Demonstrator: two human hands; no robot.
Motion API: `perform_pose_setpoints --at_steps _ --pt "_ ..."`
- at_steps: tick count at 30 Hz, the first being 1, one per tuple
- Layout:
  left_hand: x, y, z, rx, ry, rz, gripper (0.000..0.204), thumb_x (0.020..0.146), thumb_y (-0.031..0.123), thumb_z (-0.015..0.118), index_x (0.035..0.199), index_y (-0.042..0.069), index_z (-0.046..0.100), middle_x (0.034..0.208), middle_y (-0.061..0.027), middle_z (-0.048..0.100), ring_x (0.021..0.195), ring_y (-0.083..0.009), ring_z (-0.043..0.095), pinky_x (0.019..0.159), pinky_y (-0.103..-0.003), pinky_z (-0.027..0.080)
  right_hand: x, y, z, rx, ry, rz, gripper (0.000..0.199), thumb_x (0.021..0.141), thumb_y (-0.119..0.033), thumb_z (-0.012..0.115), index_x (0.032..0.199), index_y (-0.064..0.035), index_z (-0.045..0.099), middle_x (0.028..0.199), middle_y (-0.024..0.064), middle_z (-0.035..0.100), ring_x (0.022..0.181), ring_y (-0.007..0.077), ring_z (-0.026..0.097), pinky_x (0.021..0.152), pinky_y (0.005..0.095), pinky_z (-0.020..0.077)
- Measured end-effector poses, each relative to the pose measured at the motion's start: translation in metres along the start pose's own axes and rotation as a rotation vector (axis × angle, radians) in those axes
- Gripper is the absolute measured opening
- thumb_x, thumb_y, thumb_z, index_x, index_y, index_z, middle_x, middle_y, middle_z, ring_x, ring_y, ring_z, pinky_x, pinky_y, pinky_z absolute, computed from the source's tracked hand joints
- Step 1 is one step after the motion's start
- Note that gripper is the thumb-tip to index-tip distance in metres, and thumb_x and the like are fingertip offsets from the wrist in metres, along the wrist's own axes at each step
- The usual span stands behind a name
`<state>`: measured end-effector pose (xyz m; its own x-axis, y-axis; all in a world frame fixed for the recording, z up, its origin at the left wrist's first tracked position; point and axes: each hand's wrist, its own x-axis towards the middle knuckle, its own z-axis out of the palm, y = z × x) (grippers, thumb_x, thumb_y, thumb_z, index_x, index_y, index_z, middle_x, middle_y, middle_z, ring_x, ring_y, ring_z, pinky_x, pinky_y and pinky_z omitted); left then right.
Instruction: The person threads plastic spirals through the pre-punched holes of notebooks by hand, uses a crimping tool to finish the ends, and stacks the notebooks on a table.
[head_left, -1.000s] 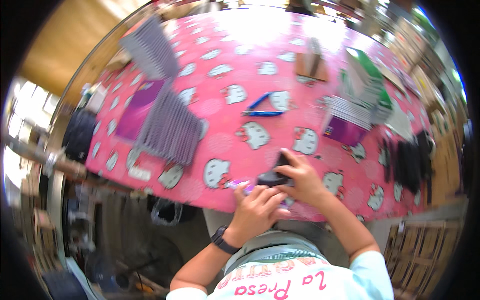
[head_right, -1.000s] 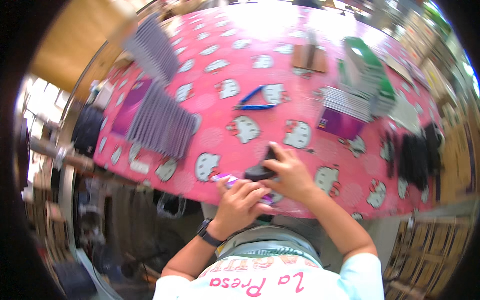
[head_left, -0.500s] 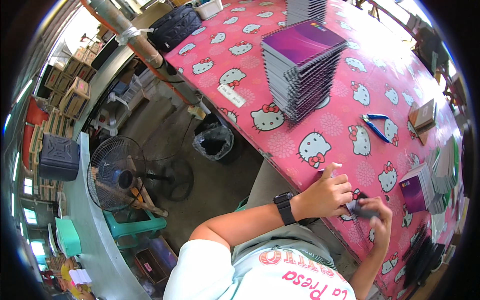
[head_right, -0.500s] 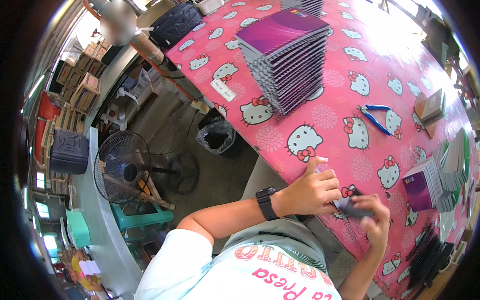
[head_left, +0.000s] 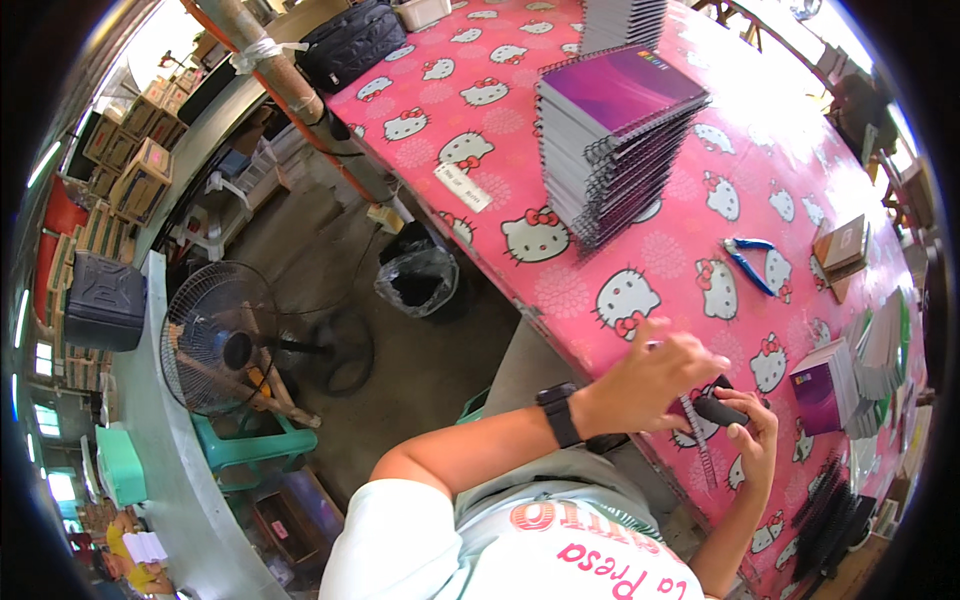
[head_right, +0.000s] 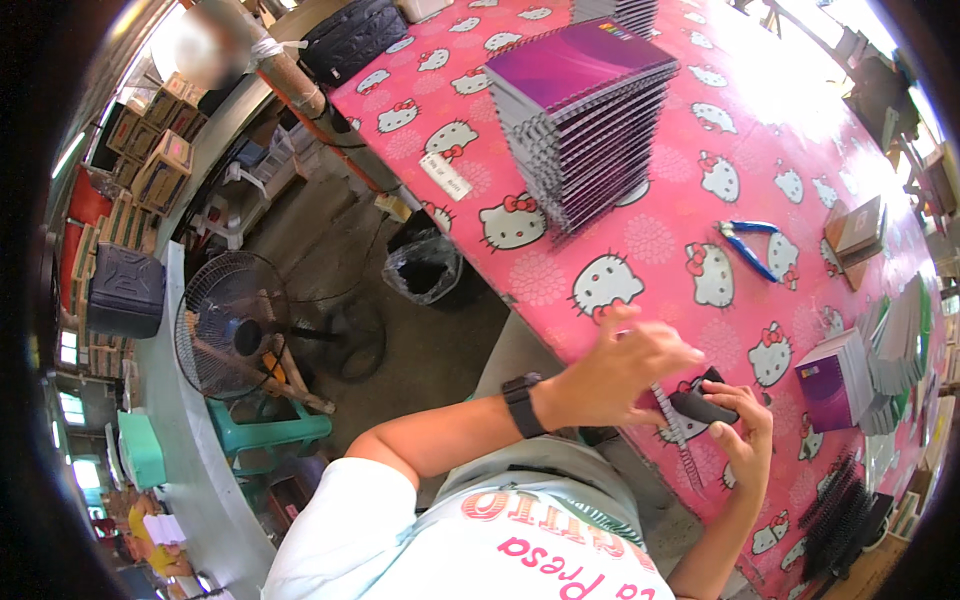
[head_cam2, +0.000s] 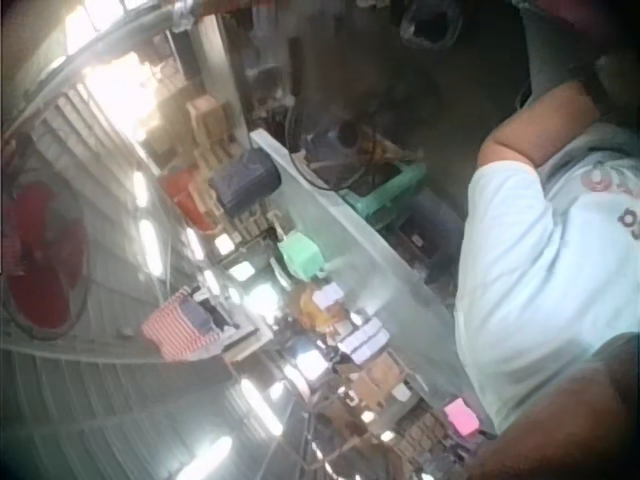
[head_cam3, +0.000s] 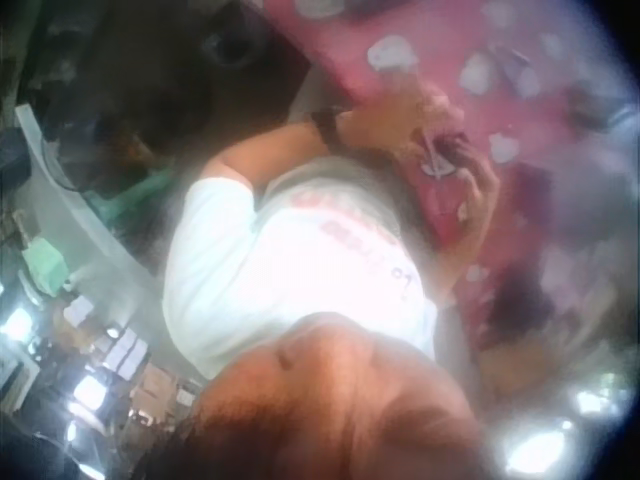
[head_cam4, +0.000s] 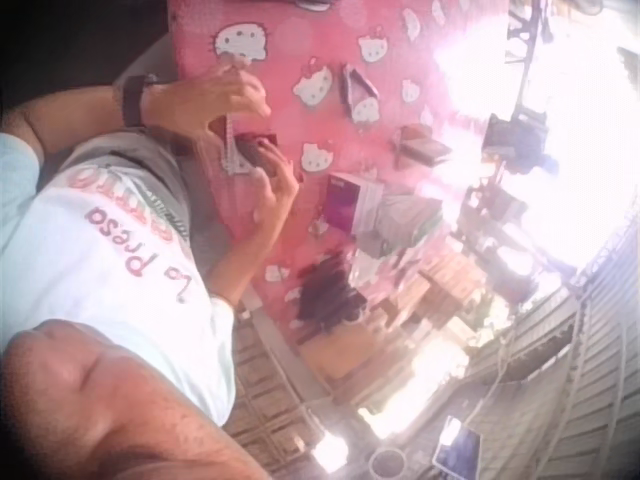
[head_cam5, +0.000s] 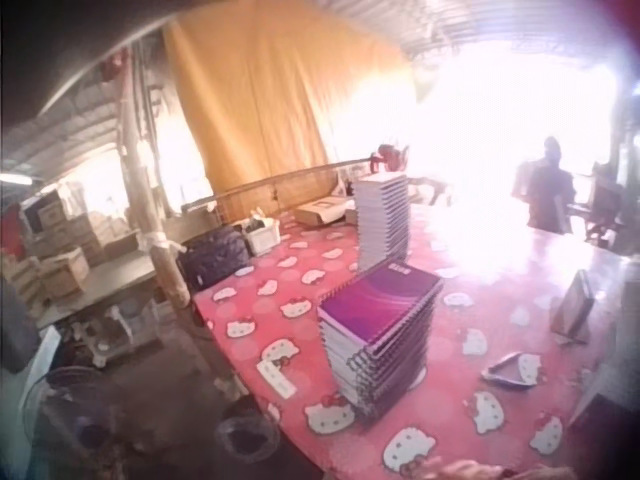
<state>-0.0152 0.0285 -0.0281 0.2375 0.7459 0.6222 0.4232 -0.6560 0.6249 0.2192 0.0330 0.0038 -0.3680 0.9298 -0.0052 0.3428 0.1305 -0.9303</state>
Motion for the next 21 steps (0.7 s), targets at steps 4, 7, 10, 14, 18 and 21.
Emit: perform_pose_setpoints --at_steps 4,7,10,14,18,21 --pt "-0.018 -0.026 0.002 -0.688 0.092 -0.391 0.061 0.073 0.009 0.080 0.127 0.006 0.051 0.113 -0.0084 0.060 0.111 -0.0186 0.056 0.101 -0.036 0.039 -0.006 -0.009 -0.005 0.302 -0.205 -0.225 0.065 0.071 -0.056 0.068 0.095 0.0049 0.070 0.110 0.0233 0.066 0.105 0.0301 0.062 0.095 0.0439 0.0387" --pt "-0.025 -0.033 -0.003 -1.082 0.028 -0.530 0.036 0.082 -0.007 0.067 0.116 0.003 0.059 0.109 -0.0054 0.062 0.102 -0.0120 0.058 0.088 -0.027 0.048 0.006 -0.010 -0.002 0.041 -0.105 -0.042 0.062 0.071 -0.052 0.069 0.097 0.0043 0.070 0.111 0.0217 0.066 0.105 0.0304 0.062 0.096 0.0418 0.0400" --pt "-0.029 -0.037 -0.002 -1.070 -0.008 -0.571 0.029 0.085 -0.007 0.064 0.112 0.002 0.063 0.105 -0.0046 0.064 0.099 -0.0111 0.059 0.086 -0.026 0.049 0.008 -0.010 -0.004 0.417 -0.186 -0.200 0.054 0.071 -0.042 0.071 0.099 0.0036 0.069 0.113 0.0192 0.066 0.106 0.0287 0.061 0.095 0.0391 0.0420" --pt "-0.026 -0.031 -0.006 -1.061 -0.048 -0.638 0.027 0.085 -0.004 0.064 0.111 0.004 0.066 0.103 -0.0033 0.066 0.100 -0.0106 0.060 0.089 -0.026 0.048 0.023 -0.005 0.001 -0.020 -0.094 -0.006 0.048 0.074 -0.036 0.072 0.104 0.0016 0.069 0.115 0.0183 0.065 0.110 0.0281 0.058 0.097 0.0390 0.0407" --pt "-0.025 -0.032 -0.004 -1.013 -0.045 -0.628 0.027 0.085 -0.004 0.065 0.111 0.005 0.068 0.102 -0.0025 0.066 0.098 -0.0097 0.059 0.087 -0.025 0.048 0.018 -0.012 0.001 0.298 -0.221 -0.119 0.043 0.074 -0.030 0.076 0.106 -0.0025 0.069 0.118 0.0160 0.065 0.112 0.0293 0.058 0.099 0.0416 0.0405" --pt "-0.022 -0.033 -0.003 -1.008 -0.057 -0.636 0.027 0.085 -0.004 0.065 0.111 0.005 0.068 0.102 -0.0025 0.066 0.098 -0.0090 0.059 0.086 -0.024 0.049 0.031 0.003 -0.005 -0.422 -0.021 -0.088 0.046 0.070 -0.030 0.081 0.108 -0.0062 0.069 0.124 0.0129 0.062 0.117 0.0340 0.054 0.102 0.0450 0.0386"
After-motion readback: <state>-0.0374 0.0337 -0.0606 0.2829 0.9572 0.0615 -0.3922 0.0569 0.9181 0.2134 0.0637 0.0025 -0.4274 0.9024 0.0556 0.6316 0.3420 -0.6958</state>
